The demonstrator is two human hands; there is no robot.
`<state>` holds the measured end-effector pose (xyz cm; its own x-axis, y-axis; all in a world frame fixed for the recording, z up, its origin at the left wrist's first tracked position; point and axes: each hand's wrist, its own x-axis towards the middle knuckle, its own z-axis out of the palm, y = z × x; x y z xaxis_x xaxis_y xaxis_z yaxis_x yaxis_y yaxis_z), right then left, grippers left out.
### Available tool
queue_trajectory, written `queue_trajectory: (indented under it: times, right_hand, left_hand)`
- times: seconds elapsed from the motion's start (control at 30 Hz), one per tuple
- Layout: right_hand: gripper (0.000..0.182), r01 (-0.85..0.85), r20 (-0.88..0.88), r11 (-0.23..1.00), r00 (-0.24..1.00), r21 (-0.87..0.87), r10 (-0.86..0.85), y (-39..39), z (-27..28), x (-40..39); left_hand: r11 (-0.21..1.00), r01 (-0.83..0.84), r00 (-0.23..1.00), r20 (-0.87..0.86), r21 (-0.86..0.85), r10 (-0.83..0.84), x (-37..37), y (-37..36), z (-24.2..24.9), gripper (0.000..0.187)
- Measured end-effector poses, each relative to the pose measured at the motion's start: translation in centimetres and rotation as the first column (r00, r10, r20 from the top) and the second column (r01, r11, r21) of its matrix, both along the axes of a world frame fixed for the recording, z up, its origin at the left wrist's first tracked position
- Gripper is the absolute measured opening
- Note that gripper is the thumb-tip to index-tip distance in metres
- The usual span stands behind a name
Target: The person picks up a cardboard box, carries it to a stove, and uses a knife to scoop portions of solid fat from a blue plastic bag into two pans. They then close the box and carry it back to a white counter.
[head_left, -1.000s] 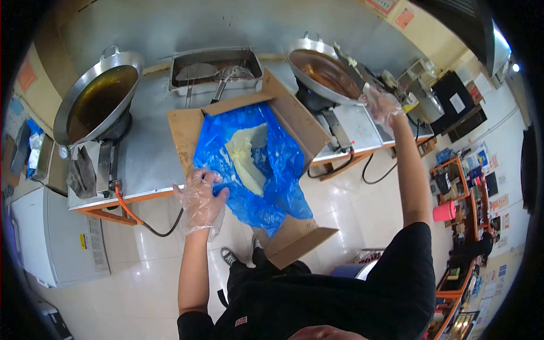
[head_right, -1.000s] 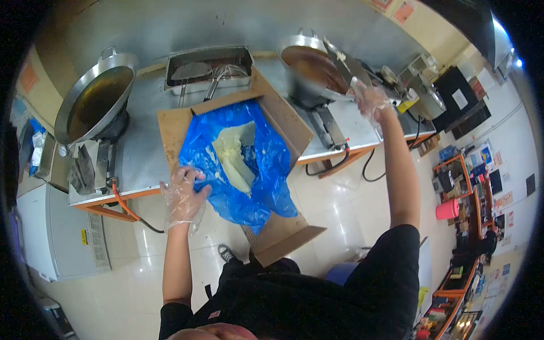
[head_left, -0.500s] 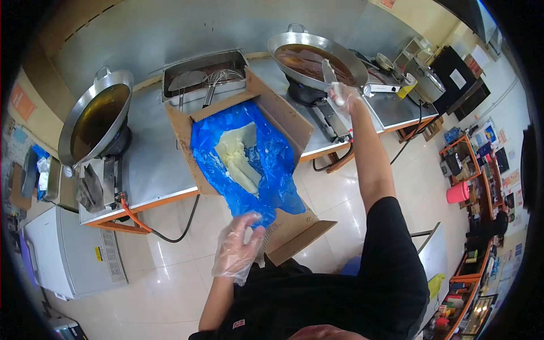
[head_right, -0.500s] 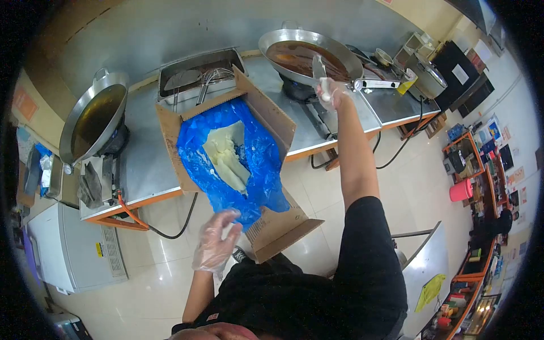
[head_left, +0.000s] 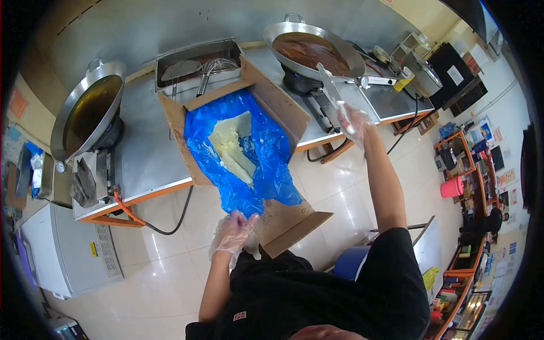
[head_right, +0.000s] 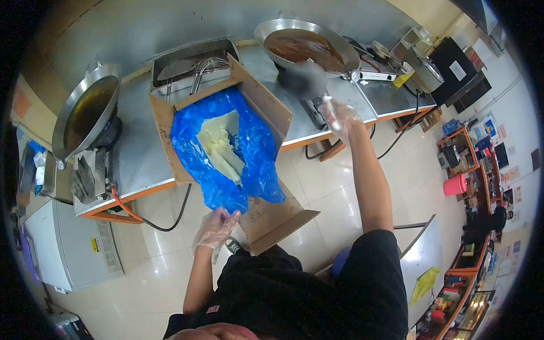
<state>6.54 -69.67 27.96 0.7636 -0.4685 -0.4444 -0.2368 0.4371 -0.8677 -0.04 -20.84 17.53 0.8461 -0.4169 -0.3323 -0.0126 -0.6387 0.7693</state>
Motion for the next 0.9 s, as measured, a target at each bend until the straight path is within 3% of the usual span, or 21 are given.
queue_trajectory:
  times: [0.1,0.17,0.23,0.3,0.33,0.4,0.5,0.6,0.67,0.7,0.77,0.87,0.9]
  right_hand:
    - [0.026,0.07,-0.105,0.994,0.991,-0.088,-0.079,1.5,1.1,-4.2]
    - [0.03,0.158,-0.073,0.967,0.982,-0.198,-0.175,5.7,4.3,-8.0]
    - [0.033,0.007,-0.081,0.92,0.996,-0.392,-0.042,4.7,3.2,-13.6]
    - [0.039,0.064,-0.223,0.9,0.959,-0.43,-0.174,10.2,6.3,-16.3]
    - [0.04,0.019,-0.222,0.895,0.966,-0.446,-0.131,12.9,7.5,-17.6]
    - [0.04,-0.074,-0.223,0.889,0.974,-0.452,-0.033,17.0,7.7,-19.2]
    - [0.037,-0.24,-0.274,0.854,0.954,-0.462,0.121,21.1,6.0,-19.6]
    - [0.034,-0.456,-0.41,0.745,0.872,-0.487,0.267,23.8,3.1,-18.8]
    - [0.036,-0.577,-0.439,0.644,0.812,-0.503,0.385,24.5,-0.4,-18.2]
    - [0.037,-0.561,-0.422,0.653,0.823,-0.508,0.379,24.5,-2.6,-18.2]
    - [0.039,-0.529,-0.389,0.668,0.846,-0.524,0.365,24.7,-7.3,-18.0]
    - [0.047,-0.388,-0.311,0.193,0.89,-0.901,0.334,22.5,-12.3,-19.5]
    - [0.047,-0.504,-0.45,0.234,0.857,-0.831,0.25,21.7,-12.1,-19.6]
  left_hand:
    - [0.999,-0.046,0.999,-0.018,-0.011,0.046,0.5,1.1,-1.1,0.057]
    - [0.997,-0.065,0.998,-0.015,0.052,0.066,0.9,2.1,-0.5,0.058]
    - [0.988,-0.155,0.985,0.085,0.03,0.152,0.8,3.2,-2.3,0.064]
    - [0.945,-0.168,0.96,0.169,-0.281,0.221,1.5,2.6,-5.9,0.077]
    - [0.897,-0.157,0.945,0.2,-0.414,0.258,1.6,2.6,-7.2,0.085]
    - [0.765,-0.241,0.931,0.079,-0.598,0.355,2.3,0.8,-7.1,0.096]
    - [0.81,-0.48,0.876,-0.128,-0.336,0.466,3.6,0.9,-4.7,0.076]
    - [0.856,-0.411,0.889,-0.347,-0.313,0.3,4.8,2.5,-5.7,0.05]
    - [0.946,-0.229,0.972,-0.005,-0.229,0.234,3.9,3.5,-4.9,0.04]
    - [0.976,-0.143,0.972,0.162,-0.164,0.17,3.2,4.1,-4.5,0.036]
    - [0.883,-0.294,0.939,0.063,-0.367,0.339,1.8,5.6,-4.9,0.037]
    - [0.632,-0.489,0.847,-0.156,-0.601,0.508,0.1,7.7,-6.2,0.038]
    - [0.536,-0.536,0.816,-0.24,-0.652,0.525,-0.3,8.1,-6.1,0.037]
